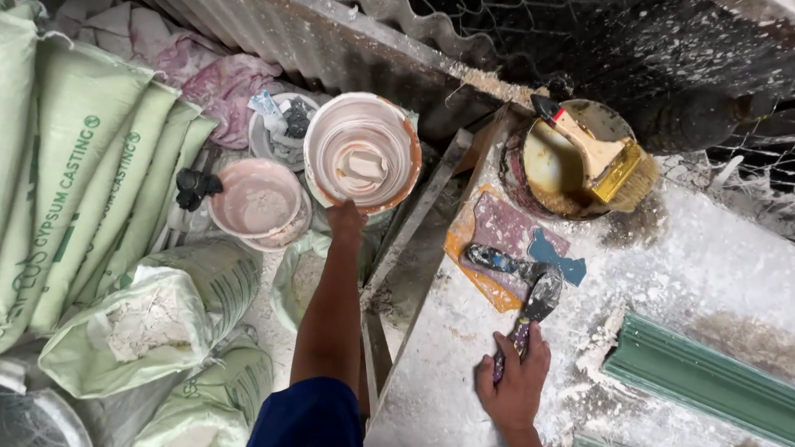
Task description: Mix gypsum casting powder with water in a bowl to create a plaster paste for decorative moldings.
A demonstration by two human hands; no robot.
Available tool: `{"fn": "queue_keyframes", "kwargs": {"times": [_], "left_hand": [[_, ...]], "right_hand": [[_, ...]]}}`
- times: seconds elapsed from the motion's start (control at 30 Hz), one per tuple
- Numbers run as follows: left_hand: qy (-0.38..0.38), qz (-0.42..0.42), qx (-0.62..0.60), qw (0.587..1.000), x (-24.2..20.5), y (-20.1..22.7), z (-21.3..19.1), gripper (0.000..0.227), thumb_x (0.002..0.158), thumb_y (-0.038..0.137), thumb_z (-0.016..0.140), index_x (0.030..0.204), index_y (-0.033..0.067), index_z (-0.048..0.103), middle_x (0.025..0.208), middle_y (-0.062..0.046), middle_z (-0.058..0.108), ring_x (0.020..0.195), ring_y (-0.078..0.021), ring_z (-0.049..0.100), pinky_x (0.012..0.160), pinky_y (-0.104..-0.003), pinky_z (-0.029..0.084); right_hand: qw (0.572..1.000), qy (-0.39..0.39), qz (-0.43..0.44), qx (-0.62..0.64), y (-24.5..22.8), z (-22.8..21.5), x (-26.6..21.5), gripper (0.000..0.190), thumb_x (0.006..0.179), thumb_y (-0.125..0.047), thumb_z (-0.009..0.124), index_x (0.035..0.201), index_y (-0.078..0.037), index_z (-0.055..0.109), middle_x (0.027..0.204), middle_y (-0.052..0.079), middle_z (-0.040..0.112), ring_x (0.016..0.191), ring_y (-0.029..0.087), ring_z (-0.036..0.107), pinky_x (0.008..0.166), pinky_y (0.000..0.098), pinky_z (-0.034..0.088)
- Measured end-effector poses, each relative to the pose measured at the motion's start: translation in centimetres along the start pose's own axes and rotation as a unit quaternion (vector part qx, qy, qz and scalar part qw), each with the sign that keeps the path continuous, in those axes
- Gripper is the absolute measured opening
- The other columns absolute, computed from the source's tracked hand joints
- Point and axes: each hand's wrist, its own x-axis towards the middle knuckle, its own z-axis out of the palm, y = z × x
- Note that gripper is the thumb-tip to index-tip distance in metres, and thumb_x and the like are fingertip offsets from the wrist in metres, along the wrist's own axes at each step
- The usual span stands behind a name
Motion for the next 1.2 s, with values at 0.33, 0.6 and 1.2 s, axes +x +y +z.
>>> {"fn": "queue_keyframes", "kwargs": {"times": [0.33, 0.6, 1.2], "left_hand": [[-0.062, 0.159, 0.019, 0.985, -15.3, 7.0, -6.0, 0.052, 0.088, -0.004, 0.054, 0.14, 0.0029, 0.047, 0.122, -0.018, 0.062, 0.099, -0.0256, 0.069, 0.076, -0.032, 0.065], [-0.135, 0.194, -0.008, 0.972, -37.2, 13.8, -15.5, 0.039, 0.095, 0.0, 0.056, 0.133, 0.0005, 0.05, 0.105, -0.021, 0.064, 0.084, -0.0236, 0.065, 0.077, -0.042, 0.062], [-0.222, 0.071, 0.07, 0.97, -54.9, 6.8, -15.9, 0.039, 0.094, -0.001, 0.055, 0.133, -0.0017, 0.054, 0.104, -0.022, 0.068, 0.083, -0.0278, 0.069, 0.078, -0.038, 0.064]], "right_hand": [[1.0, -0.002, 0.016, -0.016, 0.0, 0.0, -0.3, 0.042, 0.084, -0.024, 0.06, 0.123, -0.008, 0.064, 0.156, 0.029, 0.032, 0.143, 0.042, 0.036, 0.121, 0.0583, 0.025], [0.993, 0.064, -0.01, 0.102, 0.6, 0.2, -1.1, 0.044, 0.079, -0.003, 0.061, 0.122, -0.008, 0.065, 0.154, 0.028, 0.04, 0.14, 0.047, 0.042, 0.115, 0.0524, 0.037], [0.925, -0.152, 0.095, 0.334, 1.9, -9.4, 3.5, 0.085, 0.087, -0.03, 0.068, 0.157, -0.014, 0.023, 0.163, 0.02, 0.027, 0.149, 0.041, 0.028, 0.115, 0.0647, 0.035]]}}
